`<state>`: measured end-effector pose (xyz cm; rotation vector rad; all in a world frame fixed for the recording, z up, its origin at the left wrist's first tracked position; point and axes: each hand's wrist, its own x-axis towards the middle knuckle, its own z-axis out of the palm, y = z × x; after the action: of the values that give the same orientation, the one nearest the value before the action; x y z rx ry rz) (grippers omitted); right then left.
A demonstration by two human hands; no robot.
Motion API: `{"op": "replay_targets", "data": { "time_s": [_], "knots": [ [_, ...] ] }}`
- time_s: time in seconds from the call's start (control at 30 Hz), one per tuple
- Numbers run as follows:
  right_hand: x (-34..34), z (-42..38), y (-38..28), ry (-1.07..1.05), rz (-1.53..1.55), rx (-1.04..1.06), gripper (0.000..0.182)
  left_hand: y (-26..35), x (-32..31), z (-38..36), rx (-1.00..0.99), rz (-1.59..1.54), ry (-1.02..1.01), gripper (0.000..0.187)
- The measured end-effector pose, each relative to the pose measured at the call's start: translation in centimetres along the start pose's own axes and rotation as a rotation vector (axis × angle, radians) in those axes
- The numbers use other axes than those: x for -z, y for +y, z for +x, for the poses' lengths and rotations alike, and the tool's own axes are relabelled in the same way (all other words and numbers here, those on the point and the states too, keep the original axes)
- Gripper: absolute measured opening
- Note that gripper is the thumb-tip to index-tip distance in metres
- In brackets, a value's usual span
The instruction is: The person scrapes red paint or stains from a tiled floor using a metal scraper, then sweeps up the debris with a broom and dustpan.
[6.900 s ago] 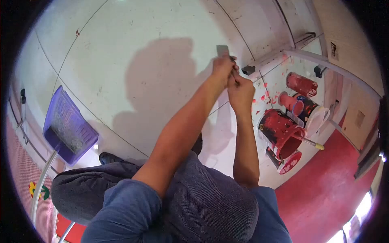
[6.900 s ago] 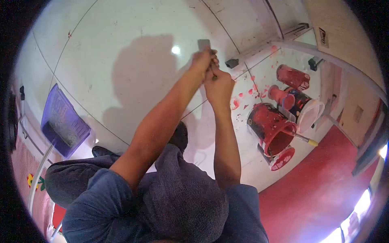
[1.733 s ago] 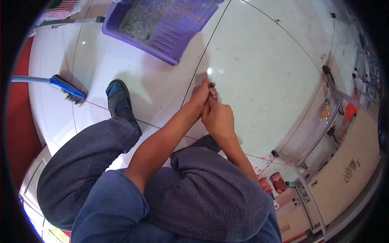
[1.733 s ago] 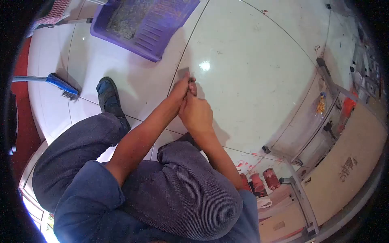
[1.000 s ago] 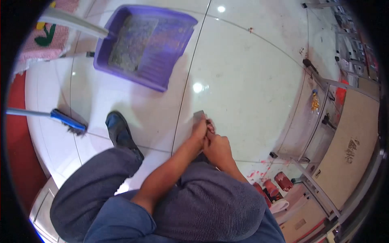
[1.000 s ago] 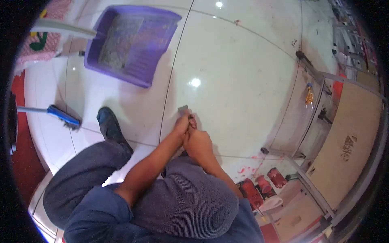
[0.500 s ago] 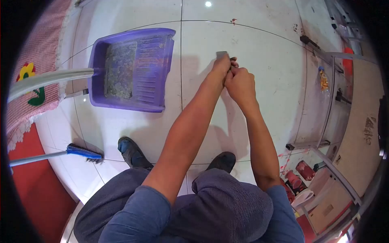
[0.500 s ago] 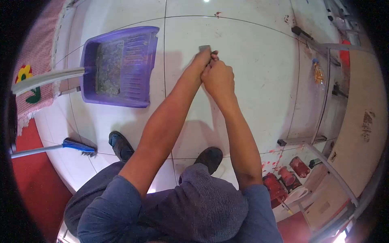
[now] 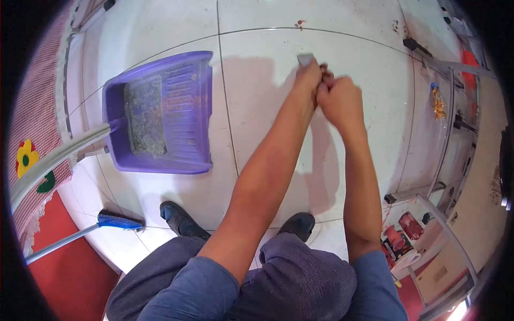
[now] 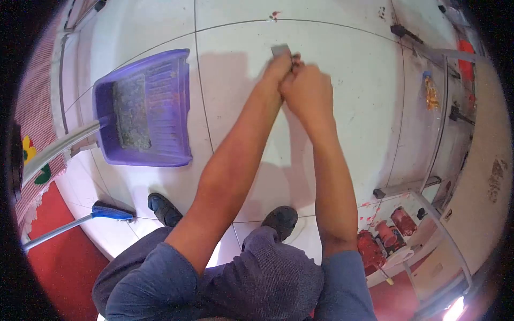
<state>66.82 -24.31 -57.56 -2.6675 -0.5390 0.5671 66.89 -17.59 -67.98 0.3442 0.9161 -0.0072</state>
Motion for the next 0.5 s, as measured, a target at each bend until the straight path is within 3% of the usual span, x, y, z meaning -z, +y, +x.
{"op": "replay_targets", "data": {
  "time_s": [0.03, 0.13, 0.17, 0.27, 0.3, 0.4, 0.43, 0.5],
  "knots": [
    [-0.1, 1.4, 0.1, -0.067, 0.057, -0.07, 0.027, 0.6, -0.5, 0.6, -0.037, 0.018, 0.007, 0.038],
    [0.4, -0.6, 0.6, -0.06, -0.034, 0.107, 0.028, -0.2, -0.5, -0.4, 0.064, 0.034, 0.082, 0.036],
    [0.8, -1.0, 1.4, -0.112, -0.093, 0.177, 0.03, -2.0, -0.1, -0.1, 0.003, -0.003, 0.106, 0.037],
    [1.0, 0.4, 0.2, -0.126, -0.054, 0.054, 0.028, -0.4, -0.9, -0.6, -0.022, 0.115, 0.097, 0.037],
    [1.0, 1.3, -0.9, -0.066, -0.048, 0.136, 0.027, 0.9, -0.6, 1.3, -0.069, 0.25, 0.037, 0.035],
    [-1.6, 3.2, -0.6, 0.051, 0.001, 0.128, 0.027, 3.6, 0.0, 2.1, -0.067, 0.176, -0.028, 0.035],
    [-1.4, 2.3, -0.2, 0.023, -0.058, 0.227, 0.027, 2.9, 0.1, 1.4, -0.031, 0.138, 0.038, 0.037],
    [-1.2, 1.5, -0.1, -0.023, 0.016, 0.147, 0.026, 1.9, -0.1, 0.0, 0.036, -0.063, 0.102, 0.041]
  ]
}}
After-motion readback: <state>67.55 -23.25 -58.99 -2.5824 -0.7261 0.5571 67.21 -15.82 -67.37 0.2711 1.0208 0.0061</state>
